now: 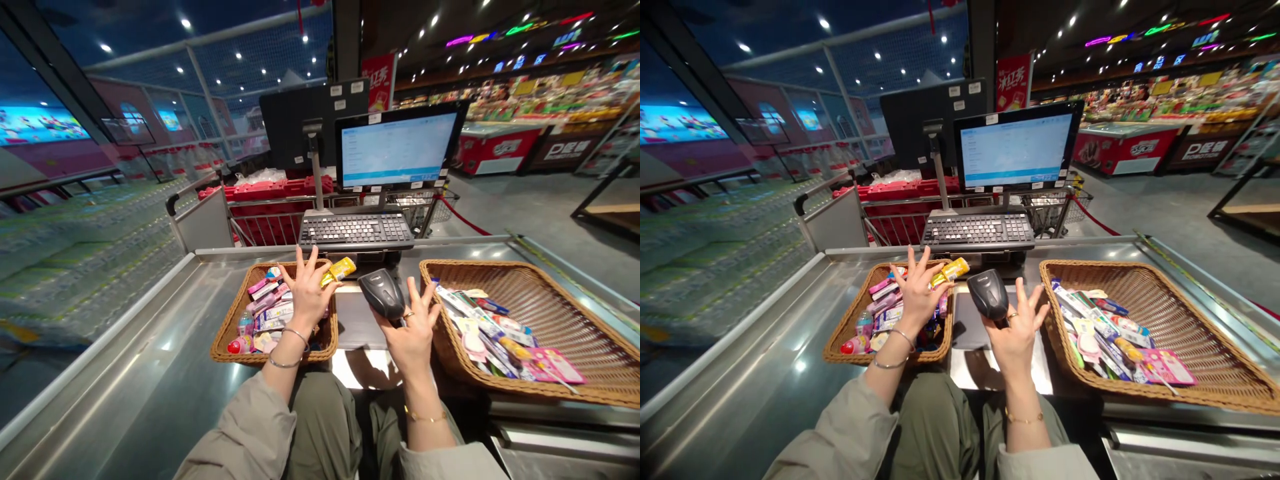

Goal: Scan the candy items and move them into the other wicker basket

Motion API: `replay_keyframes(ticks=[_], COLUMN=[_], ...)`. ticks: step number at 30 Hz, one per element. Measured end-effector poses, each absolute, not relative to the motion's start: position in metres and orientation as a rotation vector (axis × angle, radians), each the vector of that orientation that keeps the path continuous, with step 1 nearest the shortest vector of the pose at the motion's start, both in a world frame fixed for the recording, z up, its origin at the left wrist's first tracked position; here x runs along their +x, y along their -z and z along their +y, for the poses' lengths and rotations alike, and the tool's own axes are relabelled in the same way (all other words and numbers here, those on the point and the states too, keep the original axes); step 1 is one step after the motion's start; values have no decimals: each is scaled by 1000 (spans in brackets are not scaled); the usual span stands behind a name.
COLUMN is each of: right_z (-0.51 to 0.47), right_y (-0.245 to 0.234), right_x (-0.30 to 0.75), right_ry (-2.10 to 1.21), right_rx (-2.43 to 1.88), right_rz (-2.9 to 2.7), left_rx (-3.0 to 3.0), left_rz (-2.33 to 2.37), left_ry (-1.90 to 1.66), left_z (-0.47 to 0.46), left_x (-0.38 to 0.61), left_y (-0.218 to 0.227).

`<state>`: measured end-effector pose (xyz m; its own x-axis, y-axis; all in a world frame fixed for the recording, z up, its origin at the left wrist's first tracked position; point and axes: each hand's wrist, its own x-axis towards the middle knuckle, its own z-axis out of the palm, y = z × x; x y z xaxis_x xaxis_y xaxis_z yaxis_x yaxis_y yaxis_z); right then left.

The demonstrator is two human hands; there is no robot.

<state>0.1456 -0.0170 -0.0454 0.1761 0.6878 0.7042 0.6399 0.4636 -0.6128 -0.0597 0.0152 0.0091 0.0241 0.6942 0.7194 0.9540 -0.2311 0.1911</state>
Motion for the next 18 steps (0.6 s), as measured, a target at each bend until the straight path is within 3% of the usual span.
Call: replay_keyframes(ticks=[18], right_z=[-14], right_y=[41], right_x=[182], right_ry=[170], right_rx=[-1500], right_rz=[-1167], left_rx=[-2087], left_rz=[-1659], left_ry=[1142], left_z=[20], left_x=[-5], left_y=[-18])
